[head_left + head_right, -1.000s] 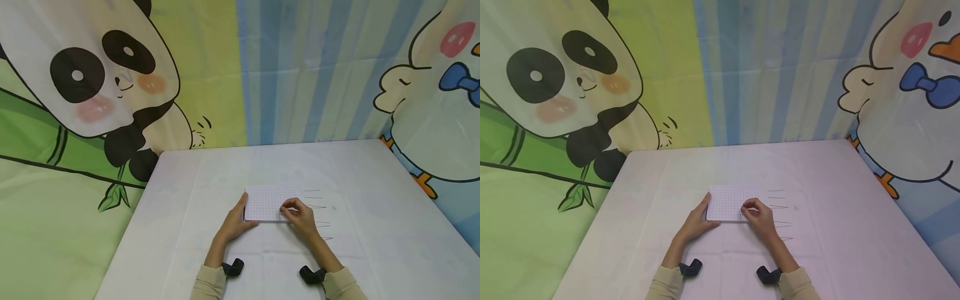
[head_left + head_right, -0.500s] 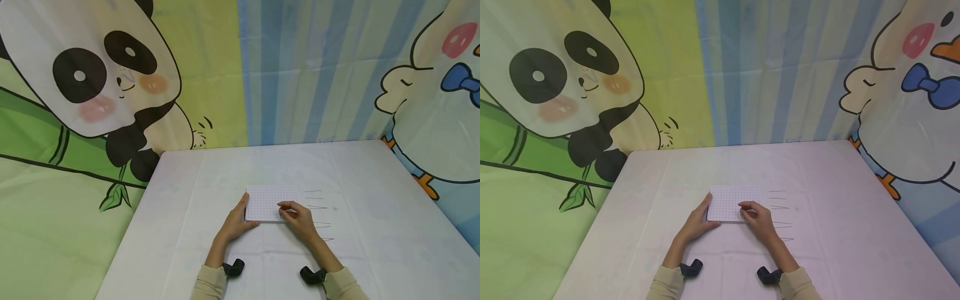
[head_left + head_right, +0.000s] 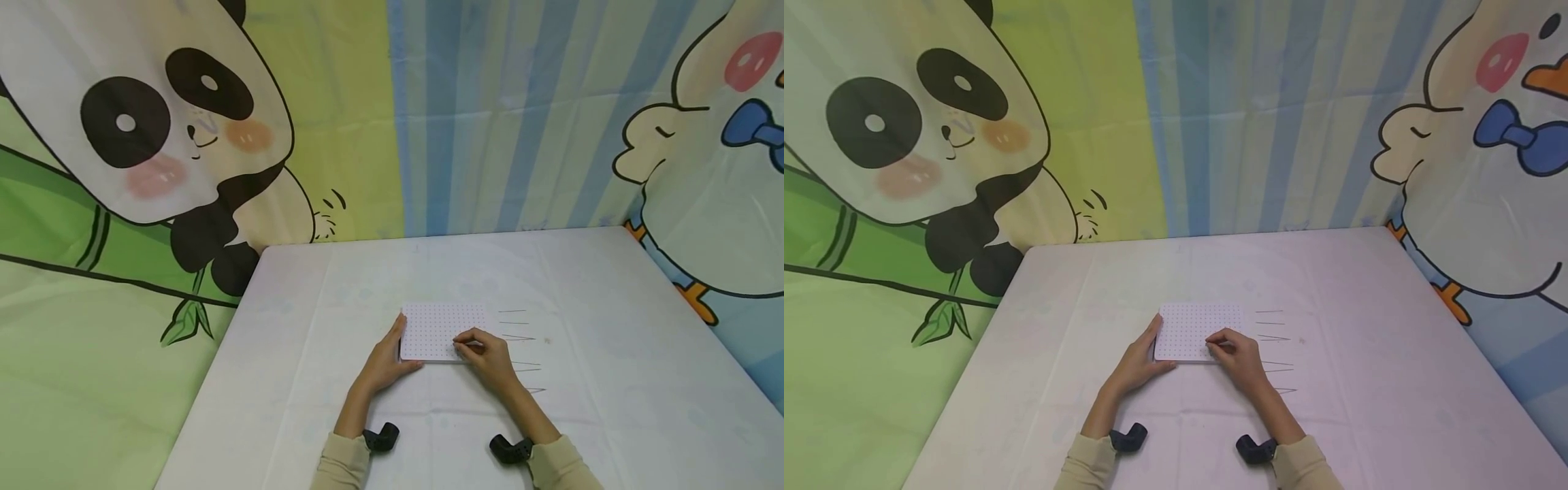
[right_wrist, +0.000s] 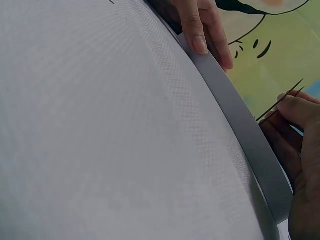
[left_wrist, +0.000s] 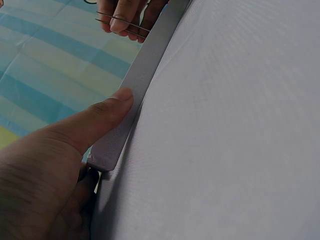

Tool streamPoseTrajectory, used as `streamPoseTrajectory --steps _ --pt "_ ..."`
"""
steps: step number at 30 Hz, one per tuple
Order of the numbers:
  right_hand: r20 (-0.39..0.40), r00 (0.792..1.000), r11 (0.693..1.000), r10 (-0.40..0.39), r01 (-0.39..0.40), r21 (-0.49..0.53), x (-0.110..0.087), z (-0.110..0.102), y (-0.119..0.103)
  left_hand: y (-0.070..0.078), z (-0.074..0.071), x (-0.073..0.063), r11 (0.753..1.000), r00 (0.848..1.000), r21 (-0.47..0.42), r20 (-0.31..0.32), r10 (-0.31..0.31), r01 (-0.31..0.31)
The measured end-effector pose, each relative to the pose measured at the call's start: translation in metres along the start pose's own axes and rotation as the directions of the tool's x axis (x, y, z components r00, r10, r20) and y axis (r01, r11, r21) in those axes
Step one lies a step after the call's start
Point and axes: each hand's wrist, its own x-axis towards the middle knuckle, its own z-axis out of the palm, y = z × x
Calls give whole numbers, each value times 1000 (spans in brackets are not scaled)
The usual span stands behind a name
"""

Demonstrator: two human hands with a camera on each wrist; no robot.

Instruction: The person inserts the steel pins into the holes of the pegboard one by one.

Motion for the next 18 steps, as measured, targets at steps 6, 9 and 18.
streamPoseTrajectory --steps 6,9,18 --pt "-2 1000 1000 -8 8 -28 1 -1 -1 0 -1 1 1000 1000 7 9 2 -2" --pt "-2 1000 999 -16 16 -32 2 -1 0 0 -2 1 1000 1000 4 -1 10 -10" --pt "49 996 996 79 -78 -31 -1 -5 -2 -1 0 0 1000 1000 -8 1 10 -10"
